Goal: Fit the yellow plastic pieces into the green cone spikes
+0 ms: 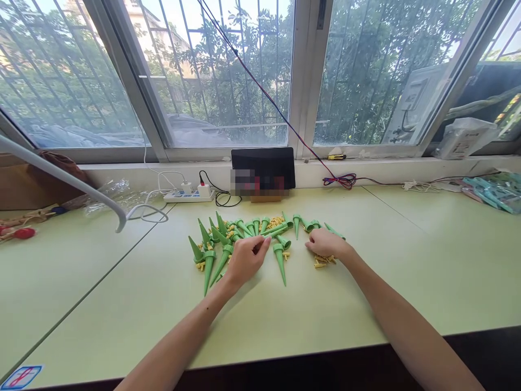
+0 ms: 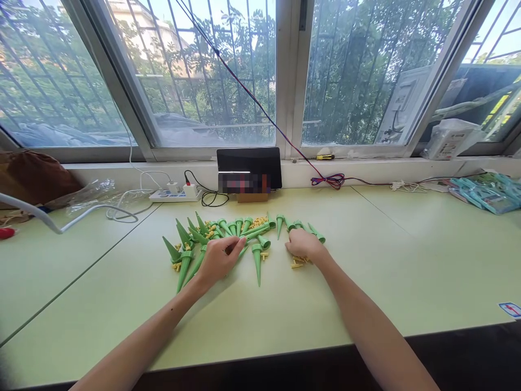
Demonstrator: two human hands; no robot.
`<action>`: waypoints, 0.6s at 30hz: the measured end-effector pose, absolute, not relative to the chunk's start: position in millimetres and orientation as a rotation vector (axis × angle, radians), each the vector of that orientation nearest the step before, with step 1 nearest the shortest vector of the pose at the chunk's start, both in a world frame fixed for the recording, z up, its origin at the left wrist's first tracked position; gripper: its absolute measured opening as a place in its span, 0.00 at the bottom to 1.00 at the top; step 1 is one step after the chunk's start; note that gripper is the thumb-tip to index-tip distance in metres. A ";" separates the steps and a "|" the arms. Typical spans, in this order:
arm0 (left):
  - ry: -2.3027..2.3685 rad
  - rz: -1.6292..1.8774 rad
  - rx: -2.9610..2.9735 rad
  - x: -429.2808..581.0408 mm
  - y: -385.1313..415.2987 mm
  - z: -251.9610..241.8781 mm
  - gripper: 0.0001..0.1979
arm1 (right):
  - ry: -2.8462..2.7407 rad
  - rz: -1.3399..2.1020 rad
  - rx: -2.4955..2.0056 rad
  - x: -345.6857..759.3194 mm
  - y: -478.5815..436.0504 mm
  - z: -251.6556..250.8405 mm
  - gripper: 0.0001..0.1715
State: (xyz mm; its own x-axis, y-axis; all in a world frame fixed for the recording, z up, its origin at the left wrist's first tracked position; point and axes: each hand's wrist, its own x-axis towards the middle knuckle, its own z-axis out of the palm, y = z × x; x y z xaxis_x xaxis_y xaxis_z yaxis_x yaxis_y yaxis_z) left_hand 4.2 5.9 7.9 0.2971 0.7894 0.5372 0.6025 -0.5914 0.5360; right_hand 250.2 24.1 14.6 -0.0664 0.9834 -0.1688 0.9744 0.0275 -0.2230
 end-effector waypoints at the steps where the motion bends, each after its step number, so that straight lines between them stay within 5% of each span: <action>1: 1.282 1.167 2.336 4.3 5.7 8.1 0.22 | -2.218 0.421 -2.149 249.7 24.1 14.6 0.16; 5: 1.282 1.139 2.337 4.8 5.0 8.7 0.23 | -2.157 0.375 -2.256 248.0 22.9 15.7 0.11; 18: 1.249 1.098 2.366 3.4 6.1 5.5 0.22 | -2.139 0.331 -2.263 238.1 19.0 19.3 0.13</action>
State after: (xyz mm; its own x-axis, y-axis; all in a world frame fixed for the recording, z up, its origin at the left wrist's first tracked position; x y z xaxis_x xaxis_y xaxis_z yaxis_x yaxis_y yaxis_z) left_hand 3.4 6.1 5.5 0.3490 0.7895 0.5049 0.6017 -0.6018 0.5251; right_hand 238.1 19.0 19.3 0.0448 0.9882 -0.1462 0.9862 -0.0671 -0.1516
